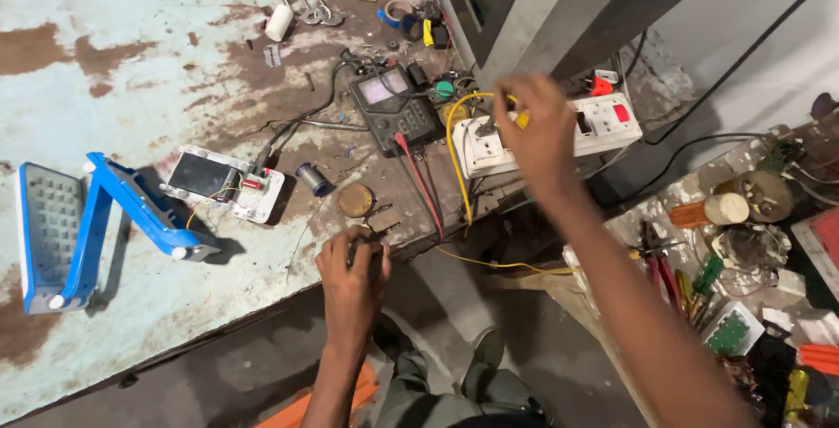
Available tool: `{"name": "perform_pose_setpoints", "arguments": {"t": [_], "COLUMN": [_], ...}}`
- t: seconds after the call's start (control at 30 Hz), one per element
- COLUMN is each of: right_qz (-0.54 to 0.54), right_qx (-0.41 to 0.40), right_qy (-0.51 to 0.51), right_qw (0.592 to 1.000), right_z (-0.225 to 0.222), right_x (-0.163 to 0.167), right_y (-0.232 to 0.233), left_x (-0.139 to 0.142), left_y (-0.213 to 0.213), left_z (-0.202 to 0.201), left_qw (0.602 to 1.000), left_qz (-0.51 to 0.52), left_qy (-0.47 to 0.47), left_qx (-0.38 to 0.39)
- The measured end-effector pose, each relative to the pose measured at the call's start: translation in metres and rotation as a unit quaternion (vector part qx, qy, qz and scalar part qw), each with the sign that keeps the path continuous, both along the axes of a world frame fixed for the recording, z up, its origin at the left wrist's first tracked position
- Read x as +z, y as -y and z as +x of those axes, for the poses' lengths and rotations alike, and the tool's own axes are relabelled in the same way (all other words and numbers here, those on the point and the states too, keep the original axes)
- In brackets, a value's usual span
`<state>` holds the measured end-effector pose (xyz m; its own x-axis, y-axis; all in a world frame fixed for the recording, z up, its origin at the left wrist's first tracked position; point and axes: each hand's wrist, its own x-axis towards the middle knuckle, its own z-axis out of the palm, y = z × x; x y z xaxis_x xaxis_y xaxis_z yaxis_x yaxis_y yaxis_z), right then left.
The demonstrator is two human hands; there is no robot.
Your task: The person solders components onto a green circuit board held in a plastic tray, using a yellow soldering iron in the right hand while the left hand steadies wires and parts. They set the iron down, adjust a multimeter, handle a small cylindrical component and a round object, then resume soldering wires on the board.
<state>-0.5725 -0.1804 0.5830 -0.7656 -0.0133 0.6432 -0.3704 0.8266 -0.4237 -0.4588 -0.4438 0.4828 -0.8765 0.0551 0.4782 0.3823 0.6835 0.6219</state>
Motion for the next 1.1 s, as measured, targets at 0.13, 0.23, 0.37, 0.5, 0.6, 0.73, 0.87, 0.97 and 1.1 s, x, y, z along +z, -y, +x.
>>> {"name": "perform_pose_setpoints", "arguments": {"t": [0.13, 0.23, 0.37, 0.5, 0.6, 0.73, 0.87, 0.97, 1.1], "right_qz": [0.092, 0.273, 0.332, 0.290, 0.425, 0.500, 0.540, 0.469, 0.413], "right_qx": [0.162, 0.102, 0.083, 0.002, 0.016, 0.022, 0.000, -0.063, -0.018], "right_qy": [0.112, 0.298, 0.400, 0.531, 0.572, 0.597, 0.564, 0.677, 0.823], "right_qw": [0.976, 0.909, 0.850, 0.797, 0.702, 0.627, 0.625, 0.564, 0.390], "right_z": [-0.068, -0.118, -0.188, -0.241, -0.259, -0.263, -0.269, -0.283, -0.297], "right_x": [0.030, 0.013, -0.044, -0.096, -0.120, -0.134, -0.158, -0.175, -0.167], "right_y": [0.005, 0.022, 0.021, 0.006, 0.009, 0.015, 0.018, 0.016, 0.013], "left_x": [-0.002, -0.003, -0.003, -0.008, -0.014, -0.019, -0.019, -0.016, -0.015], "left_y": [-0.003, -0.011, -0.015, -0.005, 0.008, 0.023, 0.032, 0.035, 0.037], "left_z": [-0.022, -0.040, -0.046, -0.052, -0.055, -0.055, -0.055, -0.055, -0.057], "left_qw": [0.999, 0.999, 0.998, 0.998, 0.998, 0.998, 0.998, 0.997, 0.997], "left_qz": [-0.016, 0.005, 0.021, 0.029, 0.039, 0.035, 0.048, 0.066, 0.068], "left_qy": [-0.001, -0.003, 0.014, 0.028, 0.019, 0.044, 0.045, 0.037, 0.039], "left_qx": [-0.027, -0.042, -0.059, -0.053, -0.035, -0.021, -0.016, -0.016, -0.014]}}
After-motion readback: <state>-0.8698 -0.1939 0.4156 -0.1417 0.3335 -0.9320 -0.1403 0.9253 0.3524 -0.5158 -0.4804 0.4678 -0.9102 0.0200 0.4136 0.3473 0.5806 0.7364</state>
